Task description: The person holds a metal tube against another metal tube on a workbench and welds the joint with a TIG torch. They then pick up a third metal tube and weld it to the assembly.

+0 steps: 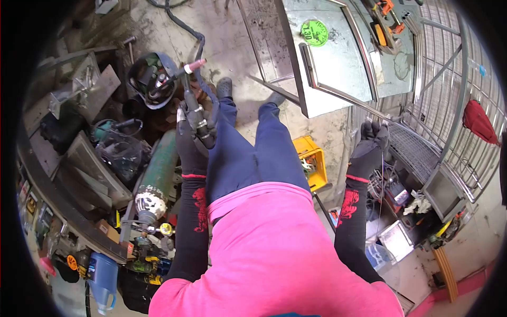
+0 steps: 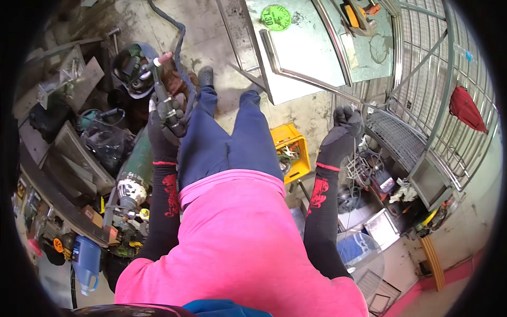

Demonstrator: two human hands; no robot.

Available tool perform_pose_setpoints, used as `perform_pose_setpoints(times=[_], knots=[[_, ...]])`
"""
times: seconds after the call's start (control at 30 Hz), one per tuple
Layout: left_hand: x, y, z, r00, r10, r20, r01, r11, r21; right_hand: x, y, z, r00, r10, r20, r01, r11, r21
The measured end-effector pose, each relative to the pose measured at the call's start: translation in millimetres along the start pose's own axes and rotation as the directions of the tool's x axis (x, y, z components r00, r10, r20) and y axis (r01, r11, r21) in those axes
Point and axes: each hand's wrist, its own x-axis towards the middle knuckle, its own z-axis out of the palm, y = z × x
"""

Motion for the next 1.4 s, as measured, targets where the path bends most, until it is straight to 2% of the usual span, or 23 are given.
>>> perform_pose_setpoints(times=[0.03, 0.07, 0.1, 0.13, 0.17, 0.2, 0.23, 0.3, 0.33, 0.37, 0.43, 0.47, 0.5, 0.57, 0.6, 0.7, 0.73, 0.77, 0.87, 0.97, 1.03, 1.2, 1.4], knots=[[-1.5, 6.2, -5.2, 0.999, -0.052, 0.015, 0.052, 0.998, -0.037, 13.5, 16.9, -19.2, 1.000, 0.001, -0.005, -0.001, 1.000, 0.030], [-12.9, 17.3, 3.1, 0.999, -0.040, 0.017, 0.039, 0.997, 0.069, 28.0, 36.5, -42.3, 0.991, 0.135, -0.017, -0.129, 0.969, 0.209], [-16.2, 24.1, 4.3, 0.999, -0.021, 0.036, 0.018, 0.996, 0.092, 27.9, 43.0, -43.2, 0.964, 0.266, -0.005, -0.244, 0.891, 0.383], [-18.4, 26.6, 1.6, 0.999, 0.036, 0.025, -0.040, 0.978, 0.206, 27.1, 51.1, -44.5, 0.936, 0.333, 0.114, -0.347, 0.819, 0.456], [-21.6, 29.2, -1.4, 0.995, 0.094, 0.020, -0.095, 0.944, 0.317, 30.2, 54.4, -34.8, 0.888, 0.459, 0.018, -0.422, 0.801, 0.426], [-26.8, 34.2, -1.3, 0.977, 0.181, 0.110, -0.211, 0.850, 0.482, 36.1, 58.5, -26.5, 0.852, 0.519, 0.071, -0.491, 0.744, 0.453], [-25.6, 37.4, -0.6, 0.972, 0.194, 0.134, -0.235, 0.834, 0.500, 42.3, 62.4, -17.9, 0.810, 0.572, 0.130, -0.558, 0.682, 0.473], [-20.2, 44.3, 4.6, 0.996, 0.058, 0.065, -0.067, 0.987, 0.147, 50.7, 67.4, 1.7, 0.793, 0.510, 0.334, -0.608, 0.623, 0.492], [-22.3, 49.9, 9.4, 0.991, 0.107, 0.083, -0.124, 0.963, 0.240, 54.7, 65.4, 10.1, 0.759, 0.484, 0.437, -0.652, 0.556, 0.516], [-19.3, 52.6, 8.7, 0.989, 0.113, 0.099, -0.135, 0.955, 0.262, 57.0, 70.8, 14.4, 0.762, 0.479, 0.437, -0.648, 0.538, 0.539], [-12.6, 54.4, 5.3, 0.982, 0.124, 0.143, -0.168, 0.917, 0.361, 62.4, 79.7, 19.5, 0.855, 0.420, 0.303, -0.516, 0.740, 0.431], [-17.6, 56.1, 16.2, 0.982, 0.128, 0.136, -0.172, 0.903, 0.393, 68.7, 85.6, 12.4, 0.837, 0.355, 0.417, -0.526, 0.730, 0.437], [-13.5, 55.7, 12.4, 0.982, 0.125, 0.140, -0.172, 0.897, 0.408, 63.9, 76.4, 15.9, 0.836, 0.333, 0.437, -0.518, 0.740, 0.428], [-2.0, 52.3, 11.7, 0.981, 0.101, 0.163, -0.177, 0.804, 0.567, 55.2, 63.2, 24.3, 0.850, 0.484, 0.209, -0.525, 0.742, 0.417], [2.0, 47.2, 12.9, 0.976, 0.139, 0.169, -0.214, 0.772, 0.599, 55.3, 67.3, 20.6, 0.849, 0.490, 0.199, -0.526, 0.739, 0.422], [-10.2, 41.7, 38.4, 0.976, 0.098, 0.193, -0.203, 0.722, 0.662, 52.7, 69.9, 15.3, 0.822, 0.538, 0.185, -0.562, 0.719, 0.409], [-21.1, 38.9, 62.4, 0.987, 0.040, 0.157, -0.125, 0.804, 0.581, 50.8, 67.7, 17.8, 0.803, 0.578, 0.143, -0.577, 0.696, 0.428], [-28.9, 38.4, 82.1, 0.988, 0.035, 0.153, -0.119, 0.804, 0.583, 49.9, 64.3, 19.9, 0.781, 0.616, 0.103, -0.590, 0.674, 0.446], [-34.2, 36.9, 109.9, 0.987, -0.007, 0.158, -0.112, 0.674, 0.730, 50.8, 61.4, 18.9, 0.772, 0.631, 0.077, -0.594, 0.673, 0.440], [-31.9, 27.9, 127.5, 0.993, -0.057, 0.107, -0.031, 0.733, 0.679, 49.8, 60.3, 16.0, 0.759, 0.644, 0.094, -0.613, 0.660, 0.434], [-21.4, 21.2, 124.7, 0.993, -0.079, 0.090, -0.002, 0.741, 0.671, 49.1, 59.5, 15.7, 0.760, 0.640, 0.111, -0.621, 0.666, 0.412], [-11.6, 17.1, 127.2, 0.988, -0.126, 0.085, 0.040, 0.751, 0.659, 47.6, 59.4, 15.3, 0.758, 0.652, 0.032, -0.605, 0.683, 0.409], [-7.7, 16.5, 121.9, 0.986, -0.122, 0.110, 0.010, 0.714, 0.700, 43.2, 58.2, 19.6, 0.796, 0.603, 0.055, -0.563, 0.705, 0.431]])
